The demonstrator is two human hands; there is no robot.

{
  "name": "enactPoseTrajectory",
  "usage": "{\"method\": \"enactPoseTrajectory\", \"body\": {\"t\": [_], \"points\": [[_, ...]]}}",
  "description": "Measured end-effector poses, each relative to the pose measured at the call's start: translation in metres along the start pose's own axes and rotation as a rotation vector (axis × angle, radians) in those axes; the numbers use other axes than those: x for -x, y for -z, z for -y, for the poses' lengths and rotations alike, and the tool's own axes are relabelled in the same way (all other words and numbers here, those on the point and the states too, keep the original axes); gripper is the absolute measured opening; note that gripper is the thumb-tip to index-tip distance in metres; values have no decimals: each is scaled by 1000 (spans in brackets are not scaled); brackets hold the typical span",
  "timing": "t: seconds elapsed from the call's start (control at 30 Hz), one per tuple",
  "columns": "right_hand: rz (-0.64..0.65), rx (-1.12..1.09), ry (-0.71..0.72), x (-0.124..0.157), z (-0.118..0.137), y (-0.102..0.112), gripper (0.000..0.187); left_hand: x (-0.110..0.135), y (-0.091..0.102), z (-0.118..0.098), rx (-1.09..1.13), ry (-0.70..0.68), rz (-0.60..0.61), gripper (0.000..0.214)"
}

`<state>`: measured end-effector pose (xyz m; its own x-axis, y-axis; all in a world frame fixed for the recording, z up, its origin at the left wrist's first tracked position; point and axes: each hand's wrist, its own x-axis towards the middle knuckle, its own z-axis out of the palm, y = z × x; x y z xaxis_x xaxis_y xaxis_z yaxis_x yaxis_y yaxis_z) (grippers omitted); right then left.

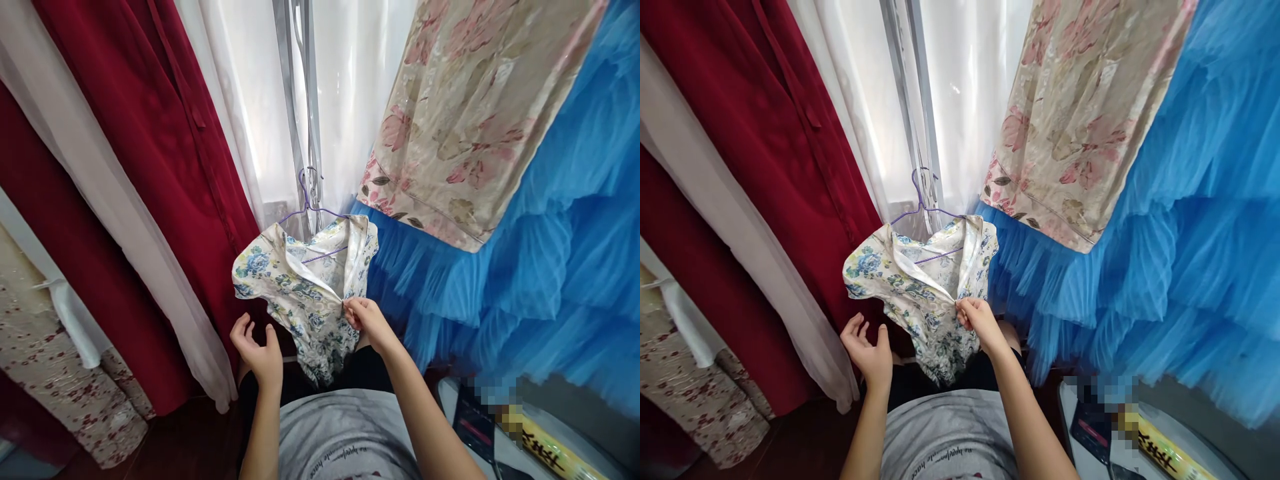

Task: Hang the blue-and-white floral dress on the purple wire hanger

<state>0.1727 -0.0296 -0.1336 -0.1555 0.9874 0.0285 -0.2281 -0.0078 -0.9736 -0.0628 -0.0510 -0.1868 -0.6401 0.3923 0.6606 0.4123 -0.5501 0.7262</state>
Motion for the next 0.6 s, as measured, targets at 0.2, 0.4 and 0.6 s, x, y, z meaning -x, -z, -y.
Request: {"method": "enactPoseTrajectory", "body": {"t": [0.2, 0.4, 0.6], "points": [[172, 215, -1, 14, 10, -18, 31, 30, -27, -35, 25, -55, 745, 29], [166, 204, 67, 13, 6, -37, 33, 45, -47, -36, 52, 68, 642, 9], [71, 108, 107, 4, 15, -42, 32, 29, -45, -37, 20, 6, 757, 5]]}}
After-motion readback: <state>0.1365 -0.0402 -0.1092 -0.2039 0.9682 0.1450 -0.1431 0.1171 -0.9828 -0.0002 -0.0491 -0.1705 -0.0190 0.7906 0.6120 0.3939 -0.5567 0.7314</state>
